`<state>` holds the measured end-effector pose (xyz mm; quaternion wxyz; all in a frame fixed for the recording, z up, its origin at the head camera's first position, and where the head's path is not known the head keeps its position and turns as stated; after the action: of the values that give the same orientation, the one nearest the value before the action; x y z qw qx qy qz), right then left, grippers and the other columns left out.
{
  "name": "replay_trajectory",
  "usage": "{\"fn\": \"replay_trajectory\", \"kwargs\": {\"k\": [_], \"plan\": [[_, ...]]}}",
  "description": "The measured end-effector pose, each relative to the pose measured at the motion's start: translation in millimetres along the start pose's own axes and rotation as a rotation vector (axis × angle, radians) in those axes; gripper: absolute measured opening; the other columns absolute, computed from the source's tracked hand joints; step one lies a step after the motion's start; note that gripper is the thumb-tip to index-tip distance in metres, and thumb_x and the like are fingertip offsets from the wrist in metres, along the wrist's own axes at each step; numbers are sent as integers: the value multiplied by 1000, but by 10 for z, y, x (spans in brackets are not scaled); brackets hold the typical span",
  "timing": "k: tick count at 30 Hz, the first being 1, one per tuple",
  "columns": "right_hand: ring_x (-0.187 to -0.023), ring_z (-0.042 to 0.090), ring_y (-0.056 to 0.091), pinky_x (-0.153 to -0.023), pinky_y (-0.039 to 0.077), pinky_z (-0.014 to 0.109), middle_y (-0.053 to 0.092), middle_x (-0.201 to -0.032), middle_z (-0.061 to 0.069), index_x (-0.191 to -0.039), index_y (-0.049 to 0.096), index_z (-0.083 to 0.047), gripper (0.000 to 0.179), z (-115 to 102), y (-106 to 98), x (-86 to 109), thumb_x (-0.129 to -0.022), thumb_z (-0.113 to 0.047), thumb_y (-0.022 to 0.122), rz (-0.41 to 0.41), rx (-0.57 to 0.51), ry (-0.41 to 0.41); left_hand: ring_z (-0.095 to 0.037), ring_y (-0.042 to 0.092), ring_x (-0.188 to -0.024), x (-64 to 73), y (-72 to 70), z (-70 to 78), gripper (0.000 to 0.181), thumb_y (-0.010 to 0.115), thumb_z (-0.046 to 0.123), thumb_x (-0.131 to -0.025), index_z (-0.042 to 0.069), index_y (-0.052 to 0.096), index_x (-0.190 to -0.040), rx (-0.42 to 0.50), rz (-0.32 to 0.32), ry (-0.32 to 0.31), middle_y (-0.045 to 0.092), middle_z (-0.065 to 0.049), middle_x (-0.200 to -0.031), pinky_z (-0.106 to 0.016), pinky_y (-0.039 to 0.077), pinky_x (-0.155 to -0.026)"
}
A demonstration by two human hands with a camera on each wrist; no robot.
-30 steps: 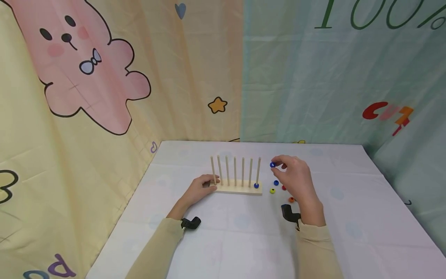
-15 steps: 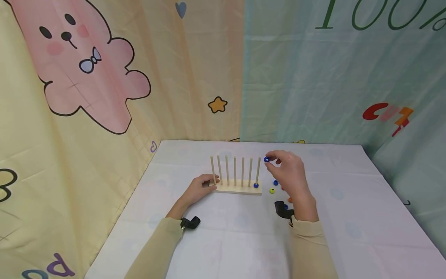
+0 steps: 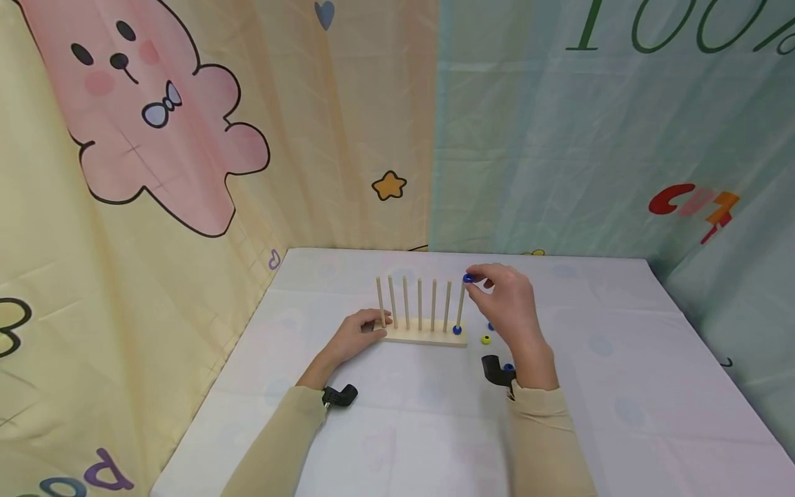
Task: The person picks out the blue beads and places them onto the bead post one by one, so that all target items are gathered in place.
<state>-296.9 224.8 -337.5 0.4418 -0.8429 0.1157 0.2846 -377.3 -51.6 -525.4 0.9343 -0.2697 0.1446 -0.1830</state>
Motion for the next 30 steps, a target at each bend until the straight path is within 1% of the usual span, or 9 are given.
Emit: {"fn": "replay_trajectory", "kwargs": {"k": [5,9,15,24,30], "plan": [[-81,24,63,-68,48,40,73,-93,5,-109,77,-9,22,0,33,-18,-87,-11,80,1,-17,-10,-18,52,-128,0,3,-9,22,72,20,-94,23,75,-116,-9,1,0,66,9,-127,-43,42,-105],[-81,23,63,-67,47,39,72,-92,5,-110,76,-9,23,22,65,-19,-88,-13,79,-12,-18,9,-17,52,-127,1,8,-12,23,72,21,-95,24,74,-117,-17,2,4,66,9,-127,-42,44,-103],[-83,23,63,-67,47,38,72,-92,4,-111,76,-10,23,34,97,-14,-89,-15,78,-29,-22,29,-17,51,-129,-4,5,-23,25,72,22,-94,24,74,-119,-25,8,0,65,9,-128,-42,42,-105],[-82,22,63,-63,48,37,72,-91,4,-110,76,-10,21,55,151,0,-90,-16,78,-56,-35,67,-16,52,-127,-8,9,-14,24,73,19,-94,22,74,-117,-17,1,1,65,8,-128,-40,43,-104],[-81,18,62,-61,50,35,72,-88,0,-110,76,-12,20,81,177,22,-91,-19,77,-69,-44,93,-16,52,-127,-6,6,-6,24,73,19,-94,21,75,-117,-19,2,-4,65,6,-129,-40,43,-104]]}}
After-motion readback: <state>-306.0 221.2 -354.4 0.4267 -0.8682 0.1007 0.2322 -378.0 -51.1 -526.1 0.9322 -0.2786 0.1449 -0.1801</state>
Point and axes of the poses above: each hand's wrist, its own x-axis away from the middle knuckle, its own y-axis out of the palm, z = x × y, the point moved 9 cm from there along -x, towards the middle knuckle
